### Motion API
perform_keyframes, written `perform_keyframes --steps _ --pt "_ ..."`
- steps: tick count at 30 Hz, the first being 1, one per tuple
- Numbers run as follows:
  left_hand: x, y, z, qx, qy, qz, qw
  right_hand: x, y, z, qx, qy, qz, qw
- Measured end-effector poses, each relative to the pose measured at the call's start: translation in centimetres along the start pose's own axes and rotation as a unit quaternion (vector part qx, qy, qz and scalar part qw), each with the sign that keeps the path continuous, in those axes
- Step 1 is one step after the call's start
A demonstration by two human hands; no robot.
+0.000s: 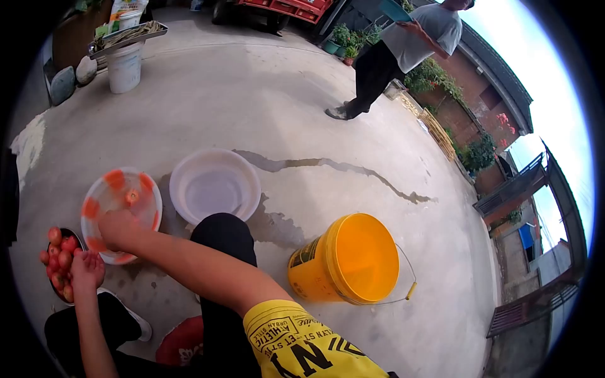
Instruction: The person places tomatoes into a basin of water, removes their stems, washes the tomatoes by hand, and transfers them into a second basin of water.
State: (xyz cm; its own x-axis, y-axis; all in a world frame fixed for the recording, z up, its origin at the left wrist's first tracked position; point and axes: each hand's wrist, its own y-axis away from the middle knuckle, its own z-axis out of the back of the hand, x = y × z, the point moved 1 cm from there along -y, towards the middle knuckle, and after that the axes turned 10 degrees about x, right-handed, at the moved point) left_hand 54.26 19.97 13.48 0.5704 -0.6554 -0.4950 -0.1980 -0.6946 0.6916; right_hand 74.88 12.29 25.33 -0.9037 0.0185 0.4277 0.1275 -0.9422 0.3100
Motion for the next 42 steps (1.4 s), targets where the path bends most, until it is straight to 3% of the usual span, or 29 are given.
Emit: perform_keyframes --steps 2,5,7,9,13,14,17,18,20,22,24,25,27,29,30,34,38,39,41,42 --pt "1.6 6.6 -2.9 0.065 -0.053 0.046 0.995 -0.5 0.5 0.9 0.062 0.051 0.016 0.997" --pt "-0.9 10.0 -3.9 0.124 -0.139 0.029 0.982 -3.1 0.5 0.7 0.111 0.104 0.006 0.988" --pt "-4.1 9.8 -4.3 0.108 -0.168 0.000 0.980 -3.3 0.8 0.7 0.122 0.132 0.041 0.983" --pt "-7.5 5.9 -3.6 0.096 -0.193 -0.029 0.976 -2.3 2.0 1.6 0.078 0.123 0.037 0.989" --pt "-13.4 -9.6 0.8 0.106 -0.101 -0.063 0.987 -1.7 1.8 1.4 -0.001 0.110 0.039 0.993" --pt "-13.8 -13.1 2.2 0.150 0.002 -0.087 0.985 -1.3 2.0 1.3 -0.003 0.105 0.044 0.994" --pt "-10.3 -9.4 -0.8 0.087 0.175 -0.123 0.973 -1.3 2.6 2.2 0.012 0.122 0.035 0.992" --pt "-9.5 -13.6 0.4 0.011 0.235 -0.100 0.967 -1.5 2.6 1.9 -0.015 0.123 0.030 0.992" --pt "-3.2 -11.7 3.3 -0.009 0.263 -0.078 0.962 -2.4 2.5 1.2 -0.032 0.120 0.022 0.992" --pt "2.2 -9.1 6.2 -0.151 0.289 0.008 0.945 -3.1 2.1 1.0 -0.014 0.159 0.018 0.987" --pt "5.9 -4.9 6.0 -0.188 0.150 0.038 0.970 -3.1 2.0 1.0 -0.015 0.154 0.011 0.988" --pt "7.0 -1.8 4.4 -0.191 0.156 0.038 0.968 -3.0 2.1 1.2 -0.023 0.150 0.005 0.988" --pt "6.1 5.5 -0.3 0.031 0.063 0.055 0.996 -1.6 3.4 2.5 -0.005 0.143 0.013 0.990" --pt "3.7 10.5 -2.0 0.060 -0.015 0.028 0.998 -1.4 3.6 2.6 0.012 0.141 0.020 0.990" --pt "1.7 11.2 -2.2 0.056 -0.079 0.010 0.995 -1.2 3.3 2.1 -0.030 0.110 0.028 0.993" --pt "-7.5 5.5 -3.4 0.093 -0.196 -0.056 0.975 -0.6 2.4 1.2 -0.082 0.057 0.056 0.993" --pt "-16.8 -5.6 -4.7 0.134 -0.150 -0.084 0.976 -0.7 3.1 2.2 -0.054 0.100 0.043 0.993" --pt "-17.9 -5.8 -4.7 0.157 -0.055 -0.110 0.980 -0.7 3.2 2.2 -0.070 0.105 0.041 0.991" --pt "-16.8 -3.2 -4.1 0.150 0.096 -0.154 0.972 -0.6 3.2 1.9 -0.081 0.113 0.050 0.989" --pt "-13.6 -0.4 -4.1 0.151 0.103 -0.158 0.970 -0.9 3.2 1.9 -0.068 0.085 0.055 0.993"
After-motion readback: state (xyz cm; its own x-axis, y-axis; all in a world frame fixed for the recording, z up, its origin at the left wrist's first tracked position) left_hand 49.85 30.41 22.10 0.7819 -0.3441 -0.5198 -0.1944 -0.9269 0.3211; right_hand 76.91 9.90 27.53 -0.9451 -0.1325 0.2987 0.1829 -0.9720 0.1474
